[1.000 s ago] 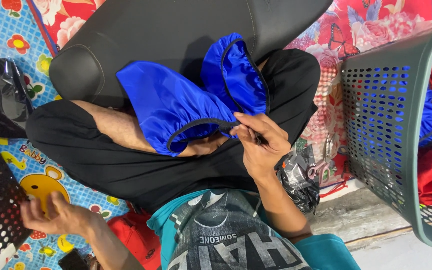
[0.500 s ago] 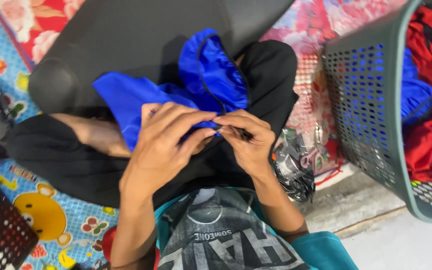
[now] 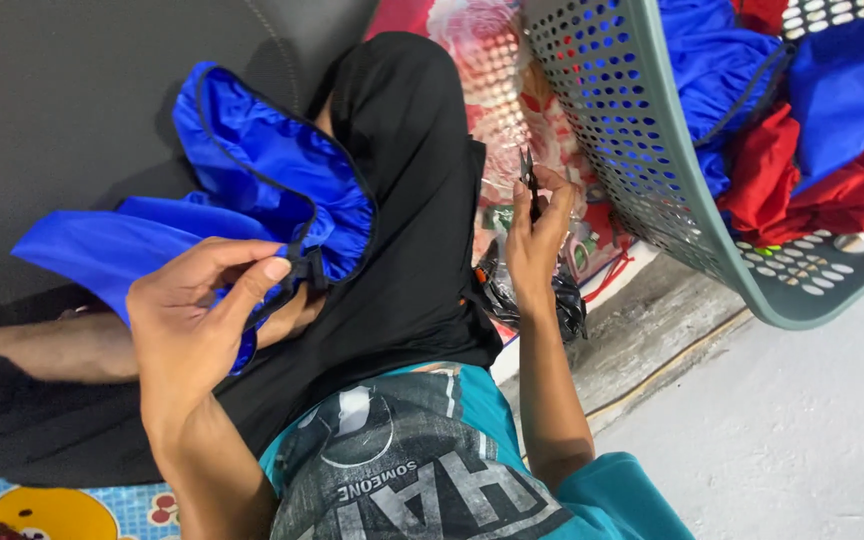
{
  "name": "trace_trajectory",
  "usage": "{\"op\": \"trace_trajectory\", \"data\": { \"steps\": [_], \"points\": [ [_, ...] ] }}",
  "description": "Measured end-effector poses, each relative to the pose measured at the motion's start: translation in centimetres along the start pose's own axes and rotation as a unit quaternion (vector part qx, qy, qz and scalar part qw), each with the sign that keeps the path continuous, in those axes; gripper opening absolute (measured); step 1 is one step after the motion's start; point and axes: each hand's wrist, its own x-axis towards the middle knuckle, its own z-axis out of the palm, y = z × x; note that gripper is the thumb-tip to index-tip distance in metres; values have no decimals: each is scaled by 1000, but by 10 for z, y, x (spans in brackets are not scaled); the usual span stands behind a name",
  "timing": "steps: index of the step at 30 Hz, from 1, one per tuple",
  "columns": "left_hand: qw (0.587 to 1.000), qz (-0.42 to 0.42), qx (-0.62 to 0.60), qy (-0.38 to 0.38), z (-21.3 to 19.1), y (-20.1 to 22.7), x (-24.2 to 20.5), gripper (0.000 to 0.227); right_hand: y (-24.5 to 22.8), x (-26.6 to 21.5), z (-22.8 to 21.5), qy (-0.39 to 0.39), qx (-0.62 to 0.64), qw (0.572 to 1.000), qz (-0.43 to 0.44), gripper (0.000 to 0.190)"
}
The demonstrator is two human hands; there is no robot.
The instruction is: The person trims threads and inserts elastic into blue fabric covers by hand using scissors and a lighter.
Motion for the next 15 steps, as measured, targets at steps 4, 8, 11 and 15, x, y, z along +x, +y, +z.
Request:
{"op": "trace_trajectory", "data": {
  "steps": [4, 8, 11, 15],
  "points": [
    [998, 8, -58, 9, 5, -13, 0, 9, 88, 9, -18, 12, -248, 966, -71, 27],
    [998, -11, -64, 23, 7, -17, -2, 13, 138, 1, -17, 15, -336, 936, -104, 24],
    [998, -17, -46, 33, 8, -15, -1, 14, 144, -4, -27, 14, -288, 957, -38, 34],
    [997, -21, -55, 39, 6, -26, -3, 17, 167, -11, -80, 166, -366, 913, -66, 27]
  ]
}}
